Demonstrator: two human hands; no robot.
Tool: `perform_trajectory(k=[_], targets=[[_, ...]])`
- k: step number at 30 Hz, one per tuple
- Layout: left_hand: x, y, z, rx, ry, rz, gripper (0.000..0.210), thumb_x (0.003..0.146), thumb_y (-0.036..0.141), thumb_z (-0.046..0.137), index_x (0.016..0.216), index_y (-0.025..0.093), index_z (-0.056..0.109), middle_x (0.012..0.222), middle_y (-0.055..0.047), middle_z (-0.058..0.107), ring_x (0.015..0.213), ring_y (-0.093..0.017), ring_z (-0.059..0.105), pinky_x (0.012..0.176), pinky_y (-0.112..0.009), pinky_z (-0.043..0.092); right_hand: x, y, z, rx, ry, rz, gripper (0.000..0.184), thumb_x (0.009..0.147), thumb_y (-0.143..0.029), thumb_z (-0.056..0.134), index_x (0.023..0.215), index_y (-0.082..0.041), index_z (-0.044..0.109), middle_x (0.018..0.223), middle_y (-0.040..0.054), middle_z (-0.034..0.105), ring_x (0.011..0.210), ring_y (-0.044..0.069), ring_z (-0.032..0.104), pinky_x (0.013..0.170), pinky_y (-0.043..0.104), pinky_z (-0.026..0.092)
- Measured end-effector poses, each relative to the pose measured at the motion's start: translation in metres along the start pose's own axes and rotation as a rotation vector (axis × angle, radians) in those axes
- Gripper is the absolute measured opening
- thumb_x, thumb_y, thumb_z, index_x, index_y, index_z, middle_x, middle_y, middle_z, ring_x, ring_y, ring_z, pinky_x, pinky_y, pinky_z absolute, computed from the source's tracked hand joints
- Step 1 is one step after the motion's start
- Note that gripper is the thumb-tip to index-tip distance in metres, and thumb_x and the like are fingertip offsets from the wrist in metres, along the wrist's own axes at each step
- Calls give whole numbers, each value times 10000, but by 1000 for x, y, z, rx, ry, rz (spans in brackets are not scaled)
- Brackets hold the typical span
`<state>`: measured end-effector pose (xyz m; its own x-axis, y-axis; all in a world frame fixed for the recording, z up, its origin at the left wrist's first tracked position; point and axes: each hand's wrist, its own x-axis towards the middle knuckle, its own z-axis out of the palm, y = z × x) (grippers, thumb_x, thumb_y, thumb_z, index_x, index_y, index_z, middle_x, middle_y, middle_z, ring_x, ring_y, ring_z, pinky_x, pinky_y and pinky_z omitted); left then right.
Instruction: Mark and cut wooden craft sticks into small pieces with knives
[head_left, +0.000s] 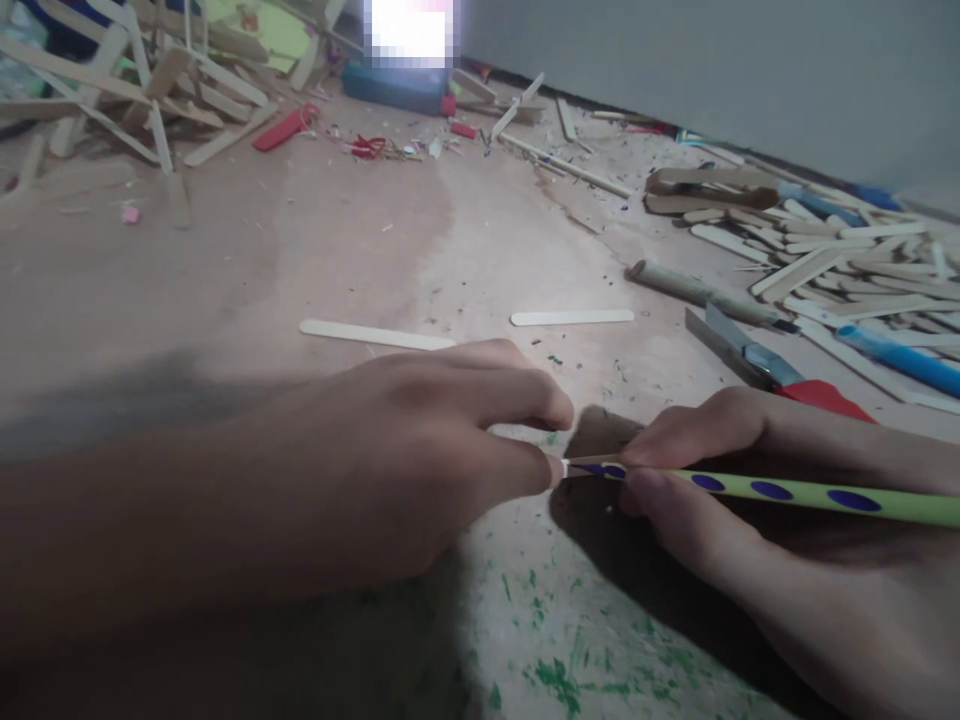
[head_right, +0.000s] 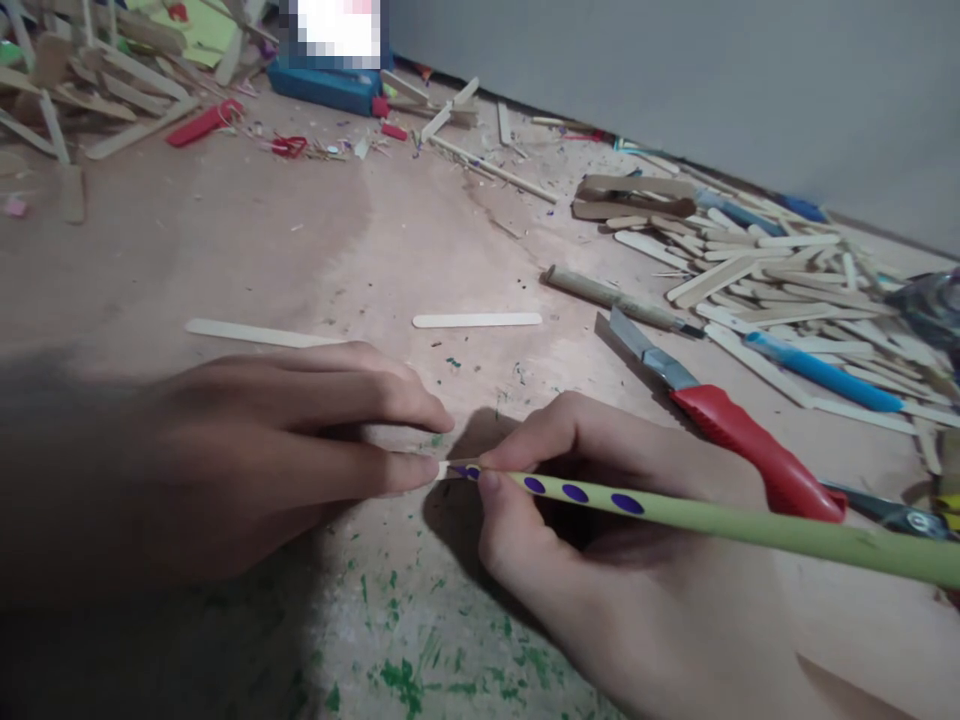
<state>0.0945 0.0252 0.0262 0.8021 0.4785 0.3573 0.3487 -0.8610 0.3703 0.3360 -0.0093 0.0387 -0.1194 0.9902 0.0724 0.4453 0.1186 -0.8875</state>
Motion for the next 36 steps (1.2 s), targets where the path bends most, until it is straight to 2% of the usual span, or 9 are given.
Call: perform_trajectory(k=[6, 11, 18, 22, 28, 31, 36], targets=[[-1, -1, 2, -5, -5, -9, 294, 1018, 37, 519, 973, 214, 748, 1326, -48, 743, 1175, -196, 717, 970, -284, 578, 1, -2, 2, 58, -9, 18, 134, 857, -254, 782, 740, -319, 778, 678, -29, 754, 472, 109, 566, 407, 207, 445], [0, 1, 2, 0, 13, -25, 305, 979, -8, 541, 975, 208, 757, 1331, -43, 746, 1174, -199, 722, 957, -288, 577, 1, -3, 0, -26, 17, 19, 130, 812, -253, 796, 703, -305, 751, 677, -38, 756, 458, 100, 516, 399, 213, 407], [1, 0, 0, -9, -10, -12, 283, 1014, 28, 547, 982, 205, 765, 1341, -46, 740, 1168, -202, 725, 922, -302, 575, 2, -6, -1, -41, 5, 29, 136, 832, -268, 772, 701, -280, 740, 667, -34, 750, 467, 109, 543, 403, 222, 425], [1, 2, 0, 2, -6, -43, 290, 1024, 32, 544, 987, 200, 777, 1334, -46, 749, 1175, -214, 729, 918, -318, 581, 7, -7, -9, -87, -118, 14, 164, 875, -291, 756, 717, -267, 720, 665, -23, 756, 462, 120, 577, 406, 231, 472], [1, 2, 0, -23, 9, -33, 303, 1034, 33, 517, 979, 198, 765, 1324, -58, 751, 1185, -209, 728, 965, -314, 587, 10, -9, -13, -178, -199, -25, 168, 910, -289, 748, 749, -262, 708, 705, -8, 780, 493, 136, 637, 425, 235, 507], [0, 1, 0, -46, -5, -33, 301, 1036, 33, 514, 972, 205, 753, 1327, -60, 746, 1173, -196, 732, 955, -292, 585, 9, -9, -11, -128, -147, -31, 191, 914, -291, 731, 728, -261, 696, 652, -18, 740, 483, 127, 612, 424, 229, 491], [0, 2, -5, -55, -45, -49, 316, 1042, 41, 493, 1007, 216, 754, 1351, -52, 741, 1176, -188, 735, 960, -287, 594, 9, -8, -7, -70, -138, 2, 174, 890, -292, 744, 723, -255, 709, 695, -14, 764, 505, 118, 589, 443, 224, 471]])
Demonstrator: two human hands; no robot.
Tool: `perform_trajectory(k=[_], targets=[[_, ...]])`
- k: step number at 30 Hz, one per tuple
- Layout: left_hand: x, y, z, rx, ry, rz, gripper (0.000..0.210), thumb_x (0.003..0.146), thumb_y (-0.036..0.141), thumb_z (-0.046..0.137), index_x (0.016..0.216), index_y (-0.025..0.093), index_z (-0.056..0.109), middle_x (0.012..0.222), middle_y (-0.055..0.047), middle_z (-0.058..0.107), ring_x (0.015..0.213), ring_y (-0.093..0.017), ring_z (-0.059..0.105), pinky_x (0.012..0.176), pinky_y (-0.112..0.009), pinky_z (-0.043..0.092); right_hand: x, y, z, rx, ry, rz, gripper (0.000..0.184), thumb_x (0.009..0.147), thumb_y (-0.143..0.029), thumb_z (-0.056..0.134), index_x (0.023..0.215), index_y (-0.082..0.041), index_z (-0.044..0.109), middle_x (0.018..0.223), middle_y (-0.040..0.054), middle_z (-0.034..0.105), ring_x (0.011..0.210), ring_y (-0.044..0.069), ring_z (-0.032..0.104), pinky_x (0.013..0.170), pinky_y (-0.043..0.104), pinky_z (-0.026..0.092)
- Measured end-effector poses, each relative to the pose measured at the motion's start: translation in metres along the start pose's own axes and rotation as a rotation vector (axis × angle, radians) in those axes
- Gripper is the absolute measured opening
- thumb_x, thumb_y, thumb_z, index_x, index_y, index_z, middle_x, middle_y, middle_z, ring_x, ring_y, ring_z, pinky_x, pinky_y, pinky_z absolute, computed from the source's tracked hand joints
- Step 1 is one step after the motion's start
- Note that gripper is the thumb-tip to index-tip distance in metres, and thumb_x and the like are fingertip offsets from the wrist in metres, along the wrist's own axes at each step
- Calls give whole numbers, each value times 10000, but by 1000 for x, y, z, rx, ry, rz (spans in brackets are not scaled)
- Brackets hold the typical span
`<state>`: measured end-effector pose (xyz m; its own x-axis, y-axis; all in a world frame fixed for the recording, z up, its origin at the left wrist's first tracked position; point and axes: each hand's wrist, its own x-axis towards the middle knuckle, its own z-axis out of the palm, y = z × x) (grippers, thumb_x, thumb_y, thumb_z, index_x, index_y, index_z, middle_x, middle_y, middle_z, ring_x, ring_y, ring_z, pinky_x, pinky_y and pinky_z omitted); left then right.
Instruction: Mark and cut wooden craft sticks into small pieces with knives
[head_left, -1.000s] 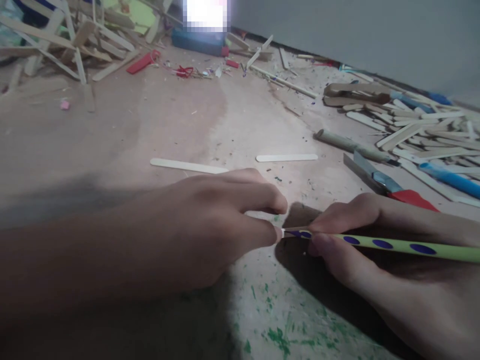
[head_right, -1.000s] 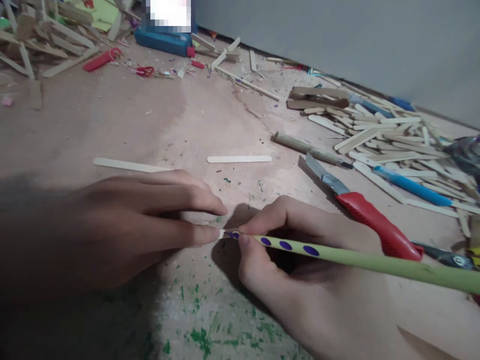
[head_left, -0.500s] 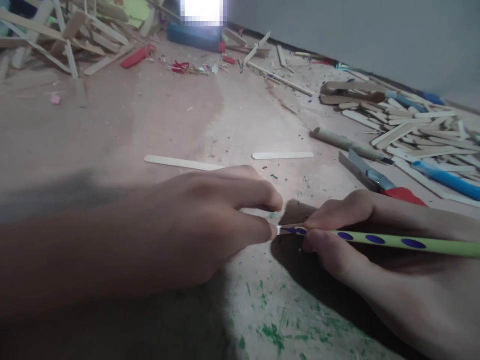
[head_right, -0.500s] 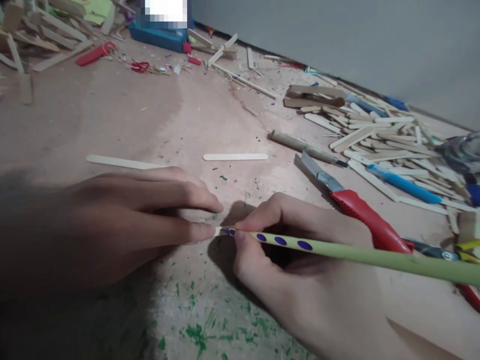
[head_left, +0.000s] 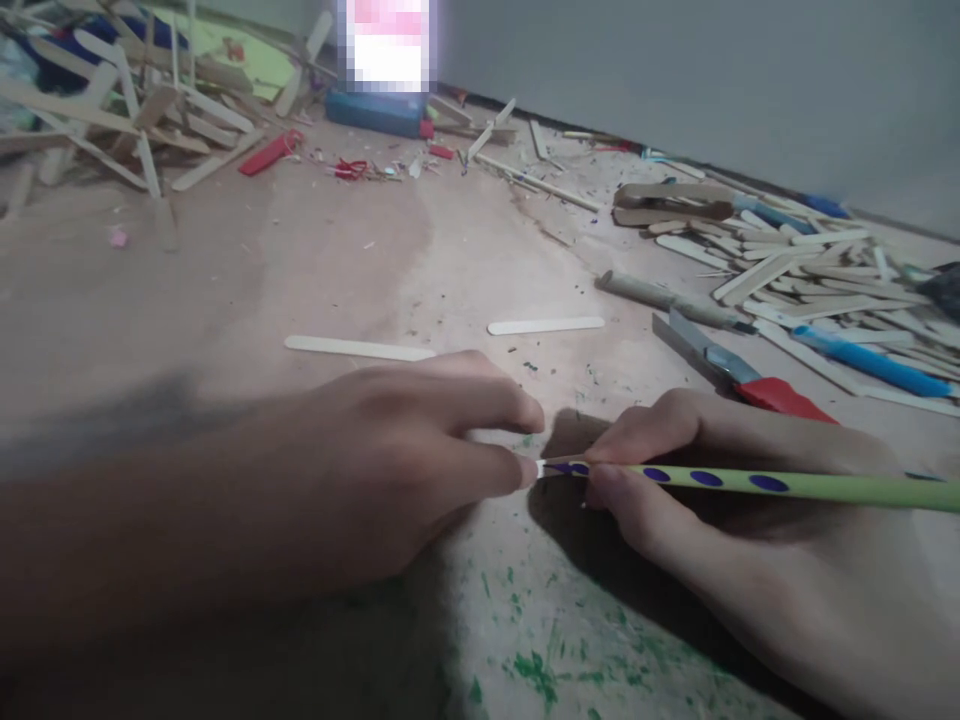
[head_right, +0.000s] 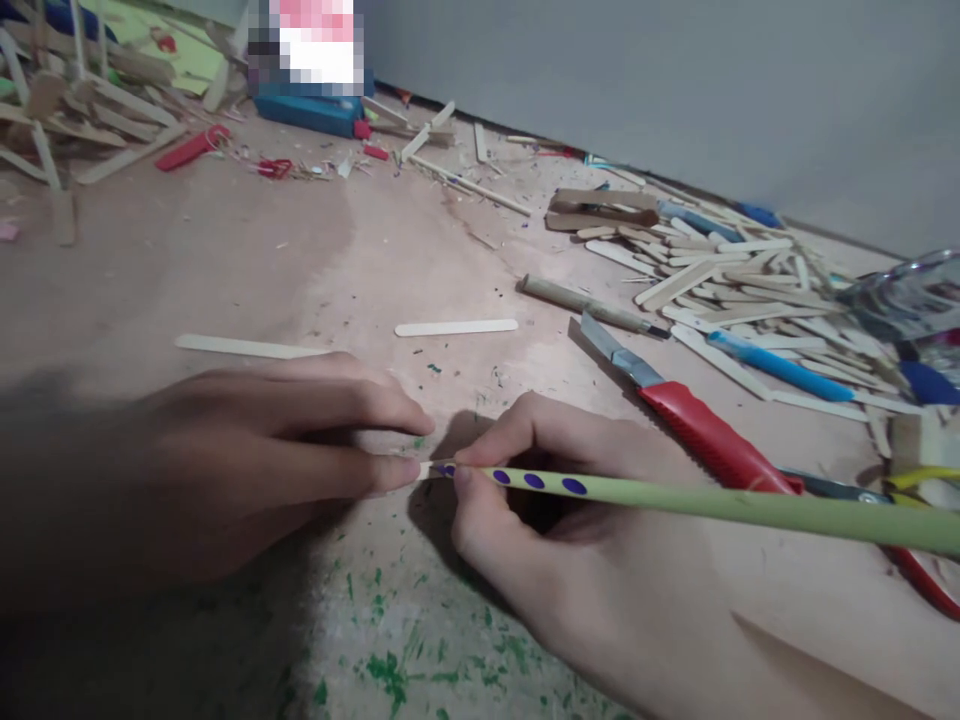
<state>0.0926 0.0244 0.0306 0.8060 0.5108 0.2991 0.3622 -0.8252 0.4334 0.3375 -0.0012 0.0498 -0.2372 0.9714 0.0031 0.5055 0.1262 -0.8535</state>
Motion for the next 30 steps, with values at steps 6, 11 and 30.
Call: perform_trajectory(k=[6, 11, 30], targets=[[-1, -2, 1, -23, 13, 23, 280, 1025, 30, 515, 1004, 199, 738, 1343, -68, 728, 1166, -162, 724, 1006, -242, 565, -1, 2, 3, 42, 62, -12, 169, 836, -237, 757, 683, -247, 687, 621, -35, 691, 518, 112, 558, 467, 227, 448], [-1, -3, 3, -26, 16, 34, 267, 1031, 31, 530, 1054, 196, 739, 1349, -68, 726, 1182, -158, 720, 1022, -239, 550, 0, 0, 3, 58, 50, 29, 158, 819, -238, 782, 690, -241, 690, 674, -4, 733, 543, 128, 569, 473, 248, 445], [0, -3, 2, -20, 9, 28, 265, 1032, 36, 528, 1019, 198, 737, 1338, -70, 730, 1162, -168, 731, 1003, -255, 575, 1, 1, 2, 47, 58, 14, 165, 816, -253, 776, 673, -245, 695, 639, -15, 712, 519, 127, 548, 457, 253, 438]])
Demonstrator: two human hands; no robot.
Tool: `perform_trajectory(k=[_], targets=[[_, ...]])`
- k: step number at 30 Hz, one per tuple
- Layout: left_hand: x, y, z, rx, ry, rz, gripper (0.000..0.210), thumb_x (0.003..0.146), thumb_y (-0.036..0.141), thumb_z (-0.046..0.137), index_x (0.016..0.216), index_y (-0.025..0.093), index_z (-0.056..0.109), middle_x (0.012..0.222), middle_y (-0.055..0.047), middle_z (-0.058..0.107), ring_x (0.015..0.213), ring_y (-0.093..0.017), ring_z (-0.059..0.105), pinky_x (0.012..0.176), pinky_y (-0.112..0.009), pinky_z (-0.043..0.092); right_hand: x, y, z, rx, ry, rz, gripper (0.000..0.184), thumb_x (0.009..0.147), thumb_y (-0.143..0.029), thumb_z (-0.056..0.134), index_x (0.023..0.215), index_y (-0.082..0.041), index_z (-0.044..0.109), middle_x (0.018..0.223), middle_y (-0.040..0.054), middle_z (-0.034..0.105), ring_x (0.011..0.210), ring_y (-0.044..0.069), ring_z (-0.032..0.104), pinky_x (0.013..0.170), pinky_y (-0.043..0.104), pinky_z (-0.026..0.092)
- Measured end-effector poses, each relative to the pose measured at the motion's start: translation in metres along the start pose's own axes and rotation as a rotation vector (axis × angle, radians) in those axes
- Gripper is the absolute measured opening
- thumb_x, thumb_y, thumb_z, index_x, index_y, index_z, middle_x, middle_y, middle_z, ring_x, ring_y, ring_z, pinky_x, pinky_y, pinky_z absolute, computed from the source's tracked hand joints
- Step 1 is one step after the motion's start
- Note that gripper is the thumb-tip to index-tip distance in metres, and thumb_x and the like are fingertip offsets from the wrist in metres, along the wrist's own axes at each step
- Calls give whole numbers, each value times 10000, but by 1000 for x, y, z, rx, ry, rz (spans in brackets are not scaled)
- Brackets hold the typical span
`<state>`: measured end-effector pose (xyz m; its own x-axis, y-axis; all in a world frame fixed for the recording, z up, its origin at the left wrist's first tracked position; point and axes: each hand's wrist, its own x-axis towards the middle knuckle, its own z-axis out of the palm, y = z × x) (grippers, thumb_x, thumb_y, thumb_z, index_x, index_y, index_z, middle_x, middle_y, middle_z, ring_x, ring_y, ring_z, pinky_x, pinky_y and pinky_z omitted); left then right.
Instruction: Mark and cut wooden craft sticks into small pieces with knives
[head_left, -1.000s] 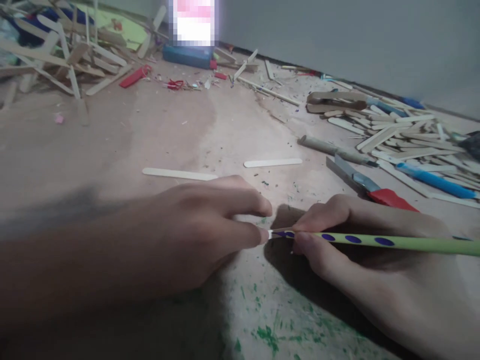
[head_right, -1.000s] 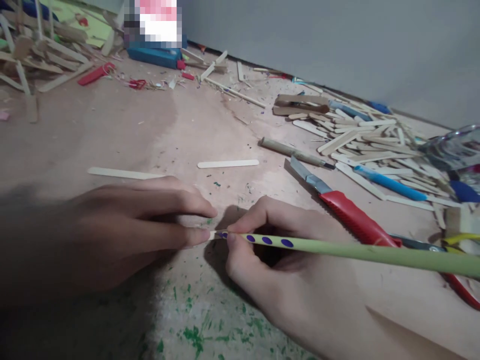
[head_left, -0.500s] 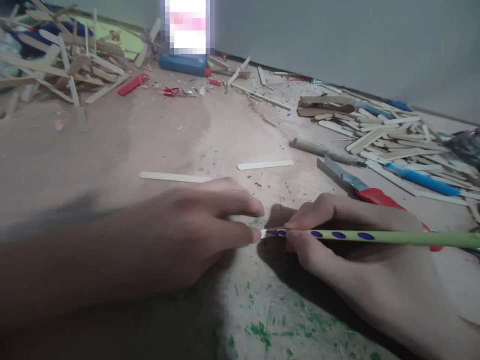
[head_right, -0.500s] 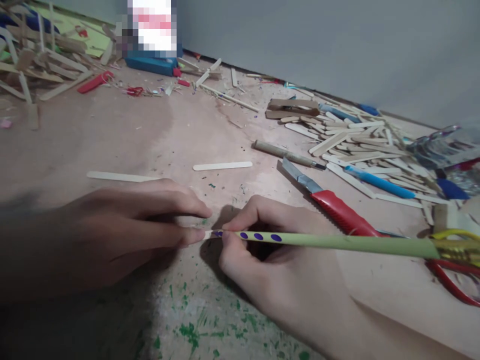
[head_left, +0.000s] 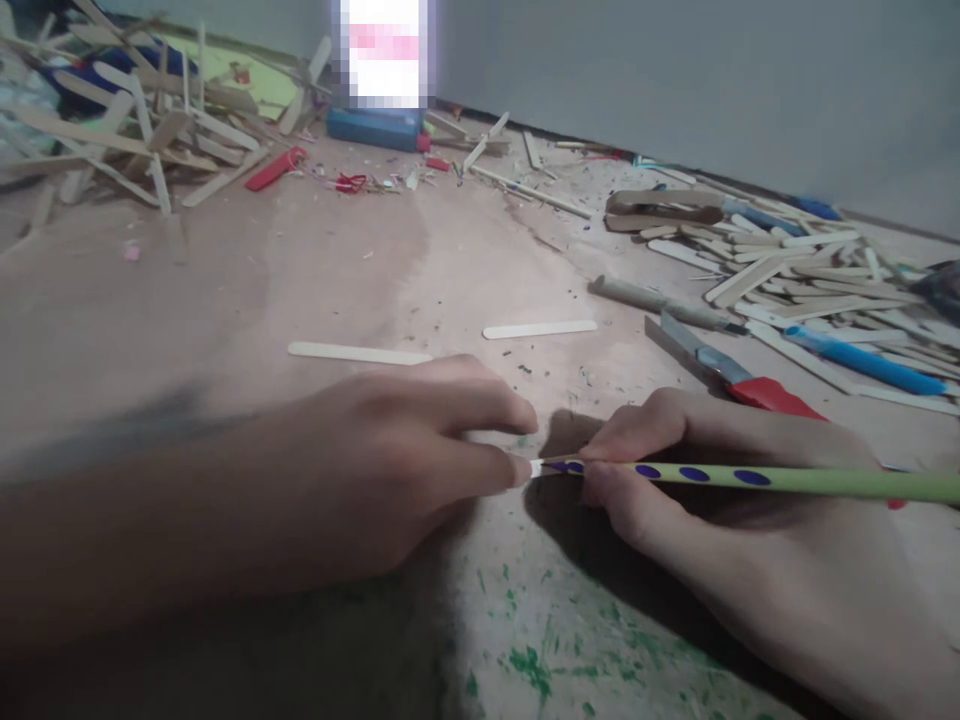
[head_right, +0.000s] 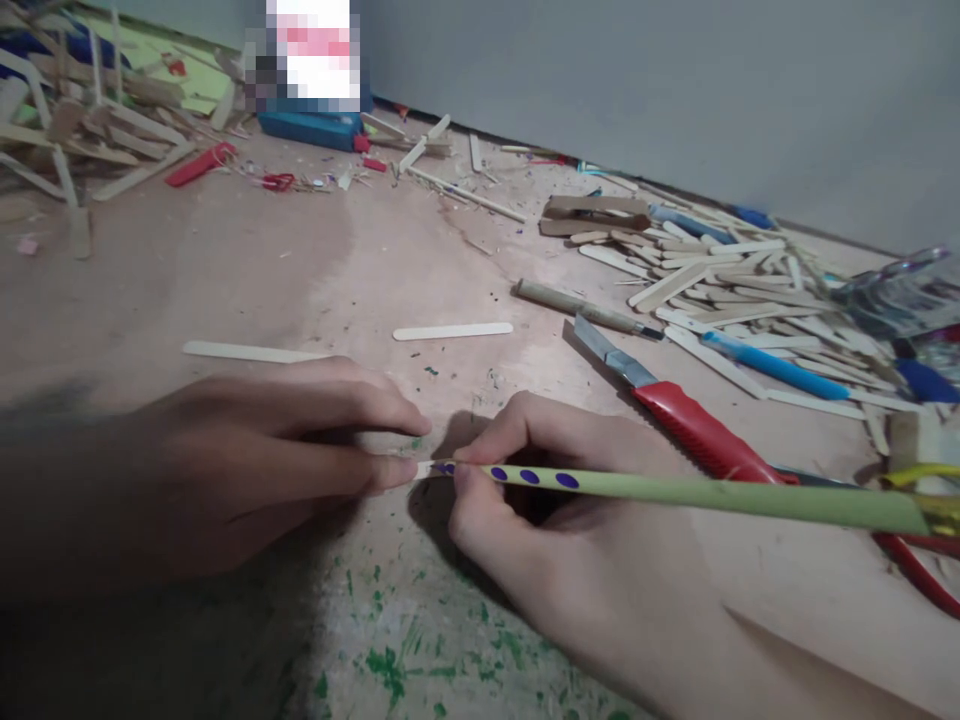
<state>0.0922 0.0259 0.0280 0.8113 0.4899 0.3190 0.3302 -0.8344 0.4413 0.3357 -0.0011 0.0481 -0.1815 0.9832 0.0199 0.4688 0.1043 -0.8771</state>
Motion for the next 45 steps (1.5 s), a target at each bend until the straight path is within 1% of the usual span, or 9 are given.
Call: perform_trajectory(k=[9, 14, 17, 20, 25, 30, 33, 36, 45], targets=[[0, 2, 1, 36, 14, -14, 286, 1052, 56, 519, 1074, 208, 761, 1340, -63, 737, 1196, -165, 718, 1041, -242, 548, -1, -2, -1, 14, 17, 61, 178, 807, -289, 810, 670, -246, 704, 710, 14, 762, 528, 132, 598, 452, 248, 476], [1, 3, -1, 31, -2, -18, 313, 1040, 33, 501, 1053, 197, 767, 1361, -67, 733, 1224, -188, 717, 1049, -259, 549, -3, -3, 0, -48, 66, 95, 170, 804, -308, 785, 665, -249, 708, 646, -6, 719, 506, 120, 538, 431, 238, 404], [2, 3, -1, 20, -5, -12, 348, 1038, 18, 462, 1053, 175, 773, 1333, -81, 746, 1189, -192, 733, 1021, -268, 568, -4, -5, 1, -44, 72, 104, 180, 795, -319, 788, 658, -251, 693, 672, -7, 732, 522, 122, 543, 449, 244, 418], [2, 3, 0, 23, 9, -10, 329, 1035, 21, 489, 1057, 175, 779, 1342, -78, 741, 1229, -191, 716, 1053, -267, 547, -5, -6, 1, -82, 80, 134, 194, 802, -331, 776, 652, -252, 683, 663, -3, 725, 533, 127, 546, 440, 246, 392], [0, 3, -1, 23, -2, -18, 342, 1044, 19, 479, 1056, 180, 781, 1348, -72, 739, 1224, -183, 716, 1039, -260, 545, -4, -2, 1, -53, 69, 74, 183, 829, -306, 754, 669, -248, 687, 693, -9, 749, 531, 113, 538, 454, 235, 418], [0, 2, 1, 39, 14, -1, 294, 1042, 41, 525, 1081, 190, 775, 1356, -63, 729, 1229, -173, 704, 1056, -251, 532, -3, 2, 1, -52, 60, 20, 202, 849, -288, 728, 660, -250, 667, 641, -37, 710, 509, 98, 523, 441, 212, 404], [0, 1, 2, 49, 13, 4, 311, 1033, 26, 510, 1047, 186, 775, 1347, -65, 732, 1196, -184, 718, 1008, -263, 550, -4, 3, 1, -49, 66, 18, 198, 854, -283, 720, 666, -251, 671, 653, -36, 719, 508, 98, 528, 437, 209, 404], [1, 1, 2, 46, 14, 8, 304, 1046, 39, 508, 1069, 187, 772, 1347, -66, 733, 1216, -191, 713, 1040, -271, 542, -4, 4, 2, -36, 71, 17, 200, 860, -288, 722, 667, -256, 681, 626, -39, 702, 498, 96, 500, 431, 209, 386], [1, 4, -2, 49, -17, -1, 346, 1072, 57, 453, 1119, 183, 771, 1378, -80, 728, 1256, -200, 710, 1073, -288, 556, -4, 6, 3, -8, 91, -9, 187, 831, -252, 739, 660, -255, 665, 617, -62, 672, 508, 80, 507, 451, 194, 393]])
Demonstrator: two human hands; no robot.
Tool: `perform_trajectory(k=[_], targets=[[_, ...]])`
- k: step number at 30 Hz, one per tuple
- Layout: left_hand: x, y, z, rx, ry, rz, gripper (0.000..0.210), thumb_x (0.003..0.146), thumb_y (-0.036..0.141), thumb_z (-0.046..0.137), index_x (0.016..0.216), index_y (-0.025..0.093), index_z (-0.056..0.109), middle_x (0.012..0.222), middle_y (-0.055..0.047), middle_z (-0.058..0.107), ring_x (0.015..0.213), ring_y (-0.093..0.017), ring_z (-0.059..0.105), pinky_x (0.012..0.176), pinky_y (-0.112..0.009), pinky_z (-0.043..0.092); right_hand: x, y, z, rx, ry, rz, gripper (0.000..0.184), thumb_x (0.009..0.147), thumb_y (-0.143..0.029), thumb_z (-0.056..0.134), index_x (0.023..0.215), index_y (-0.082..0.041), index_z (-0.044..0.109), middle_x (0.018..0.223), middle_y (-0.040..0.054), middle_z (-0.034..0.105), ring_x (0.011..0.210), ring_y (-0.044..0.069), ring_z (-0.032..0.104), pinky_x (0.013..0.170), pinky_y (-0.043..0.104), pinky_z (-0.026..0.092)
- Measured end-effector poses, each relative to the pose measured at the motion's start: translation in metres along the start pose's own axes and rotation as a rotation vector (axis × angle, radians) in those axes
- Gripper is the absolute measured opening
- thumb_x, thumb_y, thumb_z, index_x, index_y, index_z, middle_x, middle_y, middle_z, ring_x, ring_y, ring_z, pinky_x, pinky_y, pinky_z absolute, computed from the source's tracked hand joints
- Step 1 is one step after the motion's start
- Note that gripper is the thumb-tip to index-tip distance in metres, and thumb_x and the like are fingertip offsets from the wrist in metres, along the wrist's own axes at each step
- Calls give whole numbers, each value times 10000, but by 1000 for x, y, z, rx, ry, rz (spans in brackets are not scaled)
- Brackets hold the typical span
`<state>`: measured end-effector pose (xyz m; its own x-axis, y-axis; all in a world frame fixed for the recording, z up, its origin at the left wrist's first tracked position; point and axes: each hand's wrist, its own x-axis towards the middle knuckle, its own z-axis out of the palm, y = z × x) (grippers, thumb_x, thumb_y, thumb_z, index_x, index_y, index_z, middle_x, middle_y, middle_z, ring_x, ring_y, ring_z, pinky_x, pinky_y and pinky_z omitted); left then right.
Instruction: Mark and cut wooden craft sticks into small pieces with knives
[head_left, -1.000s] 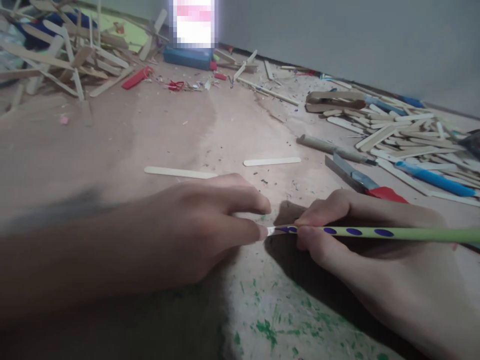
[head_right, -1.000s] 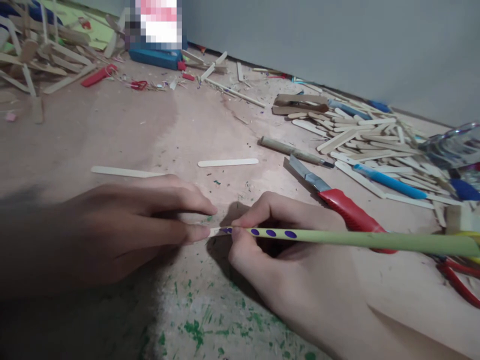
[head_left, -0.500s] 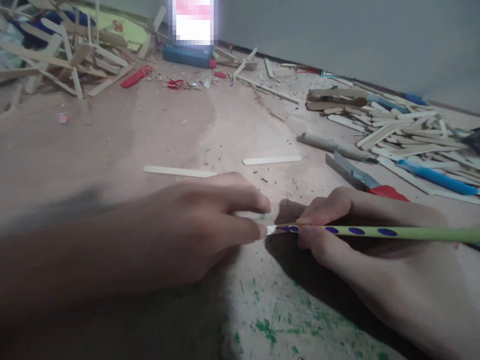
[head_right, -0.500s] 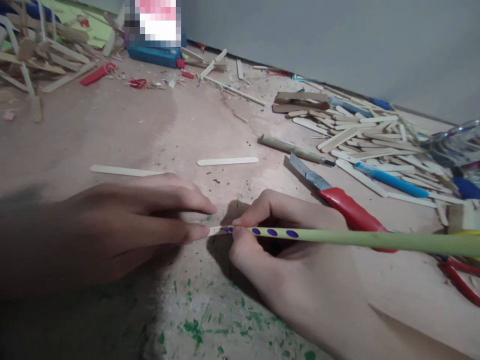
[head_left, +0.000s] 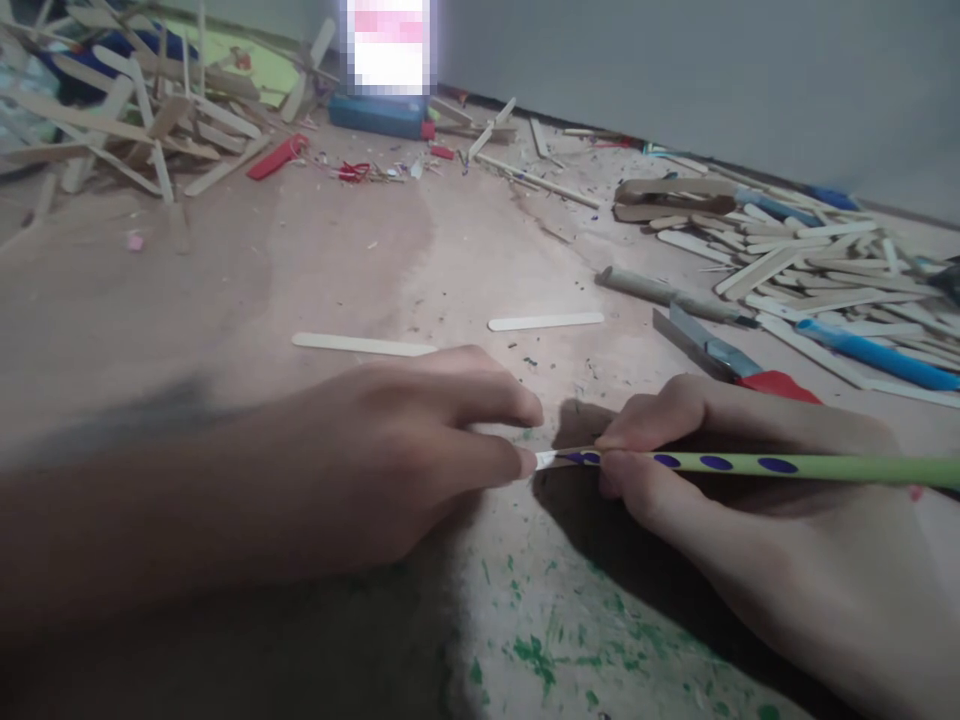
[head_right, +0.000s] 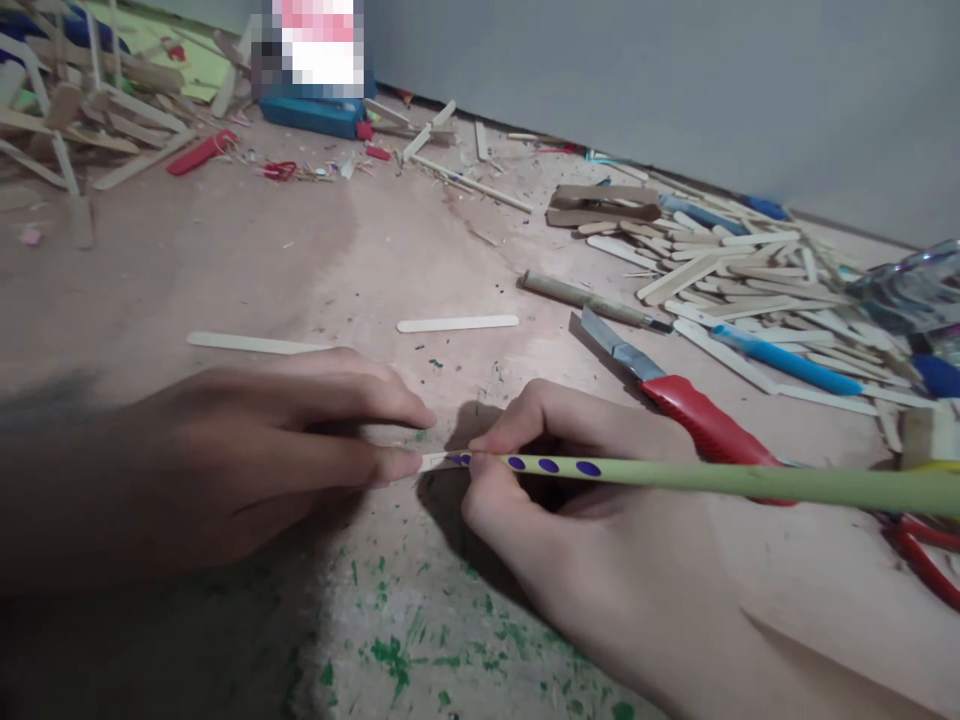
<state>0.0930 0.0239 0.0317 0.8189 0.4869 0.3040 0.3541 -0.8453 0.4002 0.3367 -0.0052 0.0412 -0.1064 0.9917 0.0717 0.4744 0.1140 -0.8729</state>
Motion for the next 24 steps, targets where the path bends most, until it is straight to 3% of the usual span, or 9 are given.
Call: perform_trajectory(k=[4, 10, 15, 18, 21, 24], targets=[[-1, -2, 3, -3, 20, 9, 319, 1059, 45, 485, 1076, 183, 772, 1350, -72, 736, 1223, -193, 714, 1044, -281, 557, 1, -1, -3, -14, -6, 19, 200, 848, -264, 729, 660, -262, 659, 600, -62, 653, 498, 88, 502, 433, 197, 387], [1, -3, 4, -16, 33, 17, 294, 1058, 51, 510, 1083, 169, 778, 1308, -84, 749, 1180, -205, 720, 1018, -307, 577, 7, -1, -17, -144, -145, -57, 181, 884, -274, 734, 708, -276, 695, 685, -18, 733, 547, 142, 618, 459, 228, 483], [3, -2, 3, -27, 19, 27, 301, 1047, 24, 496, 1141, 157, 749, 1323, -105, 753, 1229, -220, 703, 1069, -342, 587, 5, 6, -17, -40, 16, -9, 182, 901, -382, 800, 763, -291, 724, 653, -28, 705, 546, 133, 613, 472, 206, 483], [2, 0, 2, -26, 29, 41, 277, 1085, 47, 472, 1195, 128, 713, 1290, -120, 766, 1237, -227, 702, 1077, -360, 591, 6, 8, -17, -5, 31, -1, 183, 911, -421, 785, 794, -295, 726, 573, -39, 644, 473, 122, 573, 418, 192, 451], [1, 3, 1, -26, 55, 57, 245, 1115, 94, 464, 1229, 98, 681, 1227, -117, 773, 1188, -229, 713, 1044, -358, 596, 8, 7, -16, 24, 92, 4, 186, 902, -406, 791, 788, -277, 721, 565, -25, 658, 475, 130, 599, 436, 195, 479], [1, 5, -1, 1, 44, 36, 268, 1127, 114, 438, 1234, 86, 682, 1208, -131, 759, 1163, -239, 711, 1012, -369, 591, 12, 8, -12, 196, 216, 36, 168, 861, -368, 829, 802, -256, 719, 562, -19, 655, 499, 131, 604, 471, 201, 489]])
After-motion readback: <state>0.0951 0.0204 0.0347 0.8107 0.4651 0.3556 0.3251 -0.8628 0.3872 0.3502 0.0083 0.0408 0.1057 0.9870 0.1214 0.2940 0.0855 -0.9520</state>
